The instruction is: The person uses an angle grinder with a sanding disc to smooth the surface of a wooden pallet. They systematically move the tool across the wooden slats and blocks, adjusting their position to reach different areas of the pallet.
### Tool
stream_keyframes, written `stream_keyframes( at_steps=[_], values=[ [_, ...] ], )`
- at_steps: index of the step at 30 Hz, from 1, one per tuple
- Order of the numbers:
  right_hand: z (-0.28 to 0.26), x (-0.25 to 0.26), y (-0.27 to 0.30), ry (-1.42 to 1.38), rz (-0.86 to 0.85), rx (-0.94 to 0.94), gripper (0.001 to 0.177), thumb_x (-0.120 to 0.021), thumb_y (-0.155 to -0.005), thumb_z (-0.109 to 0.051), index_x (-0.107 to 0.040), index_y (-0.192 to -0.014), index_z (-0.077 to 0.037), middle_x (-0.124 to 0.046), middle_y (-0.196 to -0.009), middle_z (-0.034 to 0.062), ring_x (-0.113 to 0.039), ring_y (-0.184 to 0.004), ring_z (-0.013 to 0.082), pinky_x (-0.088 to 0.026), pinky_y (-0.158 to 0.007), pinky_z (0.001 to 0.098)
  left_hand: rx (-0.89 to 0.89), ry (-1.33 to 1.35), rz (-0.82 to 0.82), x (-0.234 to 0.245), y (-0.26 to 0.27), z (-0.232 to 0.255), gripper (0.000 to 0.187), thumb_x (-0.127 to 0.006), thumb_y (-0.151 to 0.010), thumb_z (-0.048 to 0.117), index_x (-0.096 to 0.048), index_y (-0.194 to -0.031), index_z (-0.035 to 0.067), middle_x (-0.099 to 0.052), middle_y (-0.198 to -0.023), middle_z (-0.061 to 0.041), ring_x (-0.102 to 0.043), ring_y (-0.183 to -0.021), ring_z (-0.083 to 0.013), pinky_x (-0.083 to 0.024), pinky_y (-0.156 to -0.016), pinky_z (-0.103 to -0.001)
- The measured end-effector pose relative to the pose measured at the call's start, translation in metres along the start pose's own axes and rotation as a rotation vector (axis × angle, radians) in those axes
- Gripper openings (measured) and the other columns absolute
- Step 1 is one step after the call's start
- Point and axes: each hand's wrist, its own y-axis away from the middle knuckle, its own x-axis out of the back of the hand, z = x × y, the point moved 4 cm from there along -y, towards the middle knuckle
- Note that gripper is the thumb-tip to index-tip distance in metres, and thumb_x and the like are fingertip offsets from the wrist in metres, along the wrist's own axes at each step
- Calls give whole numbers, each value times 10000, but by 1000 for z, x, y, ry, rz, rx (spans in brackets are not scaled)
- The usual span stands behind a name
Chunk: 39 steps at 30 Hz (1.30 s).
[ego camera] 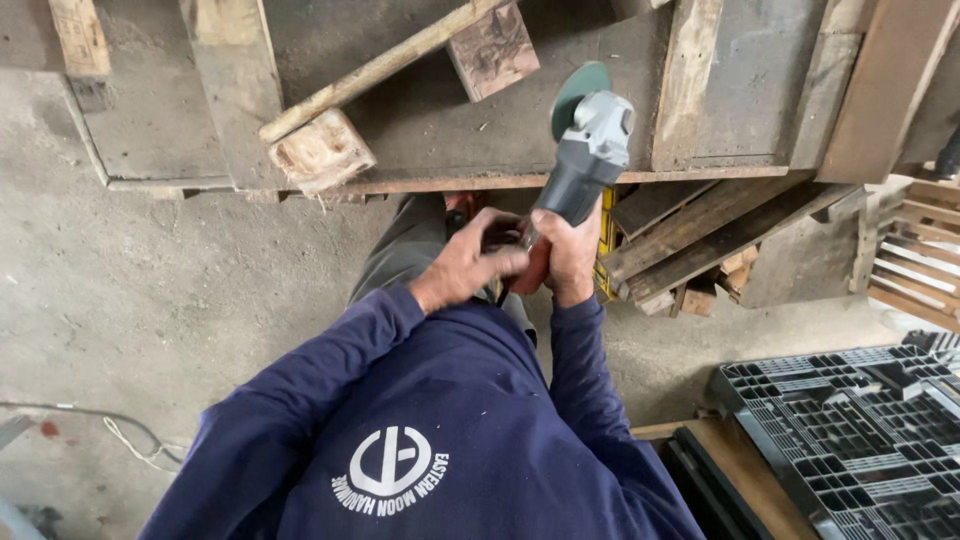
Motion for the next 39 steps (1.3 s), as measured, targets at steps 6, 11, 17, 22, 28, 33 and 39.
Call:
stream_keyframes(
  at_steps=[6, 11, 17, 22, 28, 33, 39],
  values=[
    [-21, -12, -34, -249, 143, 41, 552, -731, -769, -137, -496, -1255, -22, -591, -967, 78, -619, -789, 180, -552, -691, 324, -604, -686, -44, 5, -12, 55, 730, -848, -848, 264, -504, -1457, 56, -436, -1534, -250, -540, -1328, -410, -509, -1093, -443],
    [-45, -24, -50, -291, 168, 53, 519, -717, -807, -119, -445, -1228, 16, -608, -888, 158, -679, -689, 287, -600, -622, 420, -800, -779, -119, 13, -36, 59, 598, -811, -918, 193, -519, -1428, 77, -424, -1554, -231, -524, -1348, -455, -514, -1090, -458],
    [-58, -27, -70, -297, 206, 65, 521, -700, -804, -115, -440, -1240, 0, -620, -859, 167, -673, -668, 286, -589, -602, 408, -876, -821, -198, 24, -61, 67, 670, -780, -873, 66, -538, -1497, 102, -473, -1527, -181, -570, -1310, -381, -561, -1065, -427],
    [-61, -17, -95, -313, 178, 55, 502, -690, -807, -106, -447, -1234, -3, -618, -854, 154, -670, -671, 288, -581, -595, 407, -783, -897, -115, 13, -77, 73, 731, -846, -781, 224, -536, -1428, 85, -493, -1461, -198, -571, -1272, -386, -556, -988, -425],
    [-64, 12, -128, -287, 13, 28, 452, -706, -872, -77, -462, -1222, 71, -611, -885, 188, -668, -720, 315, -581, -654, 432, -656, -763, 63, -14, -98, 79, 606, -837, -850, 158, -567, -1391, 107, -529, -1478, -160, -603, -1284, -334, -559, -1037, -397],
    [-98, 27, -137, -170, -68, 75, 586, -697, -798, -95, -397, -1301, -75, -594, -861, 136, -669, -658, 276, -588, -586, 398, -612, -552, 104, -34, -112, 80, 546, -825, -852, 96, -591, -1345, 85, -542, -1449, -173, -609, -1291, -361, -549, -1066, -412],
    [-112, 46, -160, -115, -164, -3, 548, -708, -807, -75, -421, -1272, -43, -587, -894, 127, -682, -654, 283, -584, -553, 403, -500, -542, 260, -76, -132, 61, 495, -833, -839, 92, -609, -1281, 86, -588, -1382, -146, -647, -1214, -342, -587, -985, -385]
  ],
)
